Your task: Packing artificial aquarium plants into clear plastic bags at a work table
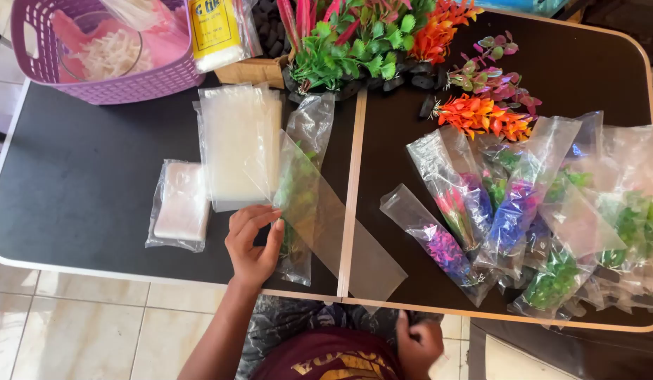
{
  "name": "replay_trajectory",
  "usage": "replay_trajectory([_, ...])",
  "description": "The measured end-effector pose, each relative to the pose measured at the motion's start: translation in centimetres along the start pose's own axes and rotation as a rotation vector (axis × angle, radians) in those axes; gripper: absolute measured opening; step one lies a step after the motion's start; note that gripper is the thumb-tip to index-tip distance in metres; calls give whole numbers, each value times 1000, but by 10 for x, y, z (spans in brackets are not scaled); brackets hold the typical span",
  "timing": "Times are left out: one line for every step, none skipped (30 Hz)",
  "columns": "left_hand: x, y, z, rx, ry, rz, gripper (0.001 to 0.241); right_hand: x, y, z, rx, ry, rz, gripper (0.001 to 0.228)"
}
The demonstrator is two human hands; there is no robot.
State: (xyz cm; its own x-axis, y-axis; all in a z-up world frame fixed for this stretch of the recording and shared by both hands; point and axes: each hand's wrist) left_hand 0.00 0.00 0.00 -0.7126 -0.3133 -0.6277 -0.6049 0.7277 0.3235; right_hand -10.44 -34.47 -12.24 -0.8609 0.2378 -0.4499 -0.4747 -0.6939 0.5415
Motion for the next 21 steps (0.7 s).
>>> replay_trajectory([0,0,0,-1,4,-2,9,-15,-2,15,1,2,5,43])
replay_trajectory([0,0,-1,-9,3,-3,10,-30,-4,30,46,202,86,46])
replay_trajectory([-1,0,-1,-17,-1,-4,11,-45,-7,45,89,402,166,49])
replay_trajectory([-1,0,-2,-17,1,-6,11,-49,-10,49,89,404,168,49])
replay_trajectory([-1,0,-2,-22,1,-3,11,-52,-14,53,39,521,199,50])
replay_trajectory([-2,1,-3,-27,2,1,10,-55,-17,56,-12,637,230,54])
replay_trajectory([-2,1,-3,-28,2,-2,10,-55,-16,55,-14,639,230,54])
replay_trajectory([-1,1,-3,-26,1,6,9,-55,-14,54,-5,691,207,50])
replay_trajectory([0,1,-3,-26,0,12,8,-55,-13,53,1,745,185,47])
replay_trajectory([-1,2,-2,-30,1,7,8,-48,-12,43,-3,749,187,47])
replay_trajectory([-1,2,-3,-24,-8,11,9,-41,-10,33,45,727,158,40])
replay_trajectory([-1,1,-3,-19,-17,16,11,-33,-7,23,93,705,130,33])
replay_trajectory([0,1,-2,-19,-17,13,11,-32,-6,22,93,708,130,33])
replay_trajectory([1,1,-1,-29,-19,17,10,-30,-5,21,73,685,106,28])
replay_trajectory([2,1,0,-38,-21,22,9,-29,-4,20,54,661,82,23])
replay_trajectory([4,0,-1,-36,-21,20,9,-25,-2,13,55,663,82,23])
replay_trajectory([5,0,0,-47,-22,26,9,-23,-2,5,80,670,12,22])
replay_trajectory([5,1,0,-58,-22,31,8,-20,-2,-2,106,677,-58,26])
replay_trajectory([6,0,1,-60,-24,29,8,-20,-8,-6,102,678,-59,26])
replay_trajectory([7,0,2,-67,-28,35,9,-20,-13,-11,217,627,-73,34])
replay_trajectory([8,-1,3,-71,-34,44,10,-18,-18,-15,333,571,-88,46])
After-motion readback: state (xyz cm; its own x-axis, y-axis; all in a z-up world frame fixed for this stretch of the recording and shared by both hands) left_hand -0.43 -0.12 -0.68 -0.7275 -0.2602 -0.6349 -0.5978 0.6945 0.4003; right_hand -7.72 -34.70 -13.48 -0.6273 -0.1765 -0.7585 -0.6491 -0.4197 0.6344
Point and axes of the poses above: each hand's wrist, its own x-axis away from the middle knuckle, its own y-axis out of the back of the hand, z = x × y, and after that the axes turned 4 degrees about -y, right-handed
